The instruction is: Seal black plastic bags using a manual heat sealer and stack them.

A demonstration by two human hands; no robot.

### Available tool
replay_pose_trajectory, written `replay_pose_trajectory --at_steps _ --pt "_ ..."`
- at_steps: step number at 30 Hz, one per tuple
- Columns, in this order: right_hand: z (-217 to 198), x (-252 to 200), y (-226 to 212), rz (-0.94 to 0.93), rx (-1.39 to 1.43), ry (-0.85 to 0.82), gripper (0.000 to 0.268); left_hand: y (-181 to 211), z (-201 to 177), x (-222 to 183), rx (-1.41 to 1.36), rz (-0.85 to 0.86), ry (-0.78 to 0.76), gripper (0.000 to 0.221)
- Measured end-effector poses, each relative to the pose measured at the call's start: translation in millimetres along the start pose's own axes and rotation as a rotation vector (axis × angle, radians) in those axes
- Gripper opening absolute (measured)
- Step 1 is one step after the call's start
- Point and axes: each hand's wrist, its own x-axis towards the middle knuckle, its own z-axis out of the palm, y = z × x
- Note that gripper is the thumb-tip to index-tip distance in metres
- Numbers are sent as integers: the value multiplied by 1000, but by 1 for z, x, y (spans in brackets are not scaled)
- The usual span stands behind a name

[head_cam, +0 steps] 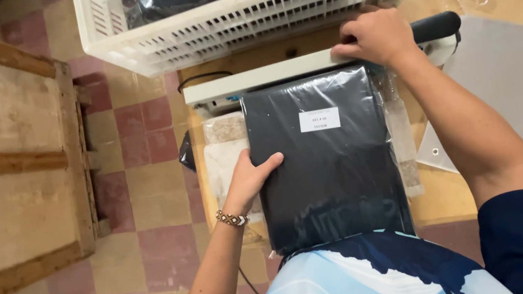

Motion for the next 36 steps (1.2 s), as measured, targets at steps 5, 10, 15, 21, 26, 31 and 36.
replay_pose_trajectory --at_steps 5,10,15,21,26,31,36 --pt "18 2 9 26 -113 41 47 2 7 13 75 60 25 78" --pt "12 0 7 61 -47 -3 51 -9 10 25 -224 -5 -1 73" --pt "1 0 1 72 -38 -37 50 -5 11 29 -215 -15 -9 76" --pt "-7 7 5 116 102 -147 52 -15 11 43 -215 -41 4 70" --pt "-20 11 1 129 216 -222 52 -11 10 41 -246 -74 4 70" --pt "-26 11 -1 112 246 -255 52 -8 9 41 -298 -76 -6 57" --pt "-31 9 -3 109 260 -243 55 -6 12 43 -272 -53 -12 50"
